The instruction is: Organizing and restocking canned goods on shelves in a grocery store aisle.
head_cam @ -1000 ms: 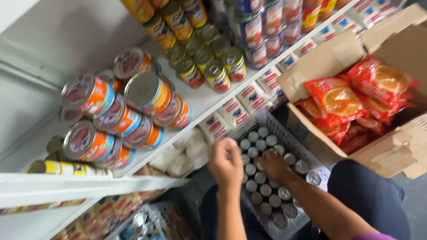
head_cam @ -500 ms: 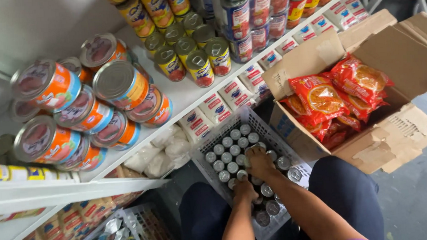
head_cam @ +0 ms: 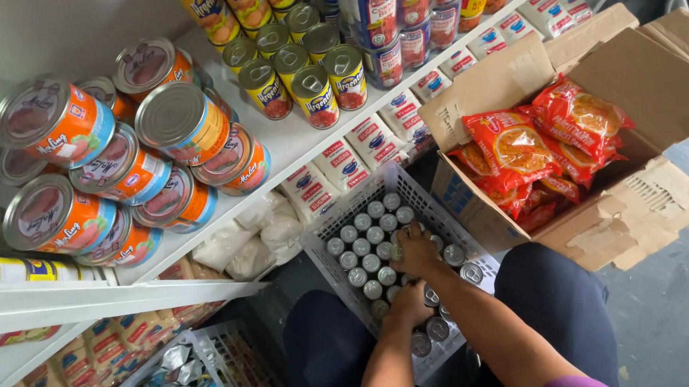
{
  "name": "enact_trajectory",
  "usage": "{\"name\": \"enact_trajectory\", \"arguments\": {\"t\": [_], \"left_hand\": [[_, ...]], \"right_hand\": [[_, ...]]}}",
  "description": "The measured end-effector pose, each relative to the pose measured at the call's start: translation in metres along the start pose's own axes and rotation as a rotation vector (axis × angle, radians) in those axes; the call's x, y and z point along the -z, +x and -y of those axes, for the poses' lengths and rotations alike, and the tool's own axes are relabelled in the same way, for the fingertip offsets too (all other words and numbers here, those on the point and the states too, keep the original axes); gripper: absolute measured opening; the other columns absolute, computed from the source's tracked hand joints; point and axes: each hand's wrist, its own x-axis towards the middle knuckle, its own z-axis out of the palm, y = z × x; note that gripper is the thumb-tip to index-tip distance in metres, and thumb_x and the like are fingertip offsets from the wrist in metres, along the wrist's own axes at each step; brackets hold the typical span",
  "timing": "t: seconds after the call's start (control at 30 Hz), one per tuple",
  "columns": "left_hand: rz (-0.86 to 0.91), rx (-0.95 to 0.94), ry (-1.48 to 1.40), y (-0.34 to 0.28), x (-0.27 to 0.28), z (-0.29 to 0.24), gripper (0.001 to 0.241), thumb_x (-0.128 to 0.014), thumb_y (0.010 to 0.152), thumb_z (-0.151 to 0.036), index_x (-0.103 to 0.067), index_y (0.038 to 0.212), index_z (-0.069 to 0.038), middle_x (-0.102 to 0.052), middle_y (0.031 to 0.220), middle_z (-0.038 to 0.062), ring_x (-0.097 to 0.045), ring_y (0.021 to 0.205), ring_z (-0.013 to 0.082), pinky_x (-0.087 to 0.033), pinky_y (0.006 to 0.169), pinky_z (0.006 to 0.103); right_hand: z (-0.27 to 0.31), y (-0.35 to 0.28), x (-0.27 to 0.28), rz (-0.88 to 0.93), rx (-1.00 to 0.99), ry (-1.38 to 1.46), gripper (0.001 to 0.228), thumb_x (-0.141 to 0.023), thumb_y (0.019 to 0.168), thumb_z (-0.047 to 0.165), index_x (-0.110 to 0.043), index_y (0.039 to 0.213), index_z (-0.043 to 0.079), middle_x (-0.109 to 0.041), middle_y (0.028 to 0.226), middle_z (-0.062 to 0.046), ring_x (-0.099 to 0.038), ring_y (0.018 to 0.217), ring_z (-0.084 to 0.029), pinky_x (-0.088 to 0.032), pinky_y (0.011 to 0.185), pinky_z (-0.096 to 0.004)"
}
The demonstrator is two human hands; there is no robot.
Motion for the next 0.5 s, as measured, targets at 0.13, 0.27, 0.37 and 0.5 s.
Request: {"name": "enact_trajectory", "arguments": {"t": [0.13,0.27,0.37,0.5], "left_hand": [[-0.099,-0.015,-0.055,-0.019,0.031,-0.024,0.069,-0.081,0.072,-0.026,-0.058,0.134,-0.010,-0.066,0.126,0.021,-0.062,0.116,0.0417,-0.050,0.098,0.0495],[-0.028,0.243,-0.127,-0.047,0.081,-0.060,0.053,-0.078,0.074,-0.038,-0.071,0.119,-0.011,-0.074,0.111,0.019,-0.070,0.105,0.0388,-0.055,0.092,0.0477],[-0.120,0.265,-0.069,-0.060,0.118,-0.076,0.059,-0.084,0.067,-0.041,-0.069,0.115,-0.010,-0.073,0.107,0.019,-0.070,0.102,0.0382,-0.055,0.089,0.0477],[-0.323,0.274,-0.106,-0.089,0.148,-0.081,0.058,-0.085,0.064,-0.040,-0.072,0.110,-0.008,-0.076,0.105,0.019,-0.073,0.100,0.0360,-0.057,0.091,0.0446]], "right_hand": [[-0.003,0.004,-0.010,-0.044,0.055,-0.042,0.095,-0.087,0.070,0.048,-0.042,0.145,0.010,-0.025,0.163,-0.019,-0.036,0.141,-0.044,-0.045,0.107,-0.057],[0.008,-0.005,-0.004,-0.138,0.091,-0.123,0.081,-0.089,0.067,0.047,-0.057,0.131,0.009,-0.049,0.148,-0.015,-0.041,0.142,-0.042,-0.049,0.104,-0.049],[0.016,0.002,0.017,-0.222,0.001,0.143,0.070,-0.084,0.074,0.046,-0.062,0.129,0.010,-0.072,0.121,-0.016,-0.069,0.116,-0.034,-0.057,0.096,-0.045],[0.032,-0.023,0.060,-0.197,-0.107,0.277,0.068,-0.088,0.070,0.043,-0.063,0.126,0.012,-0.073,0.110,-0.016,-0.070,0.106,-0.038,-0.056,0.090,-0.048]]}}
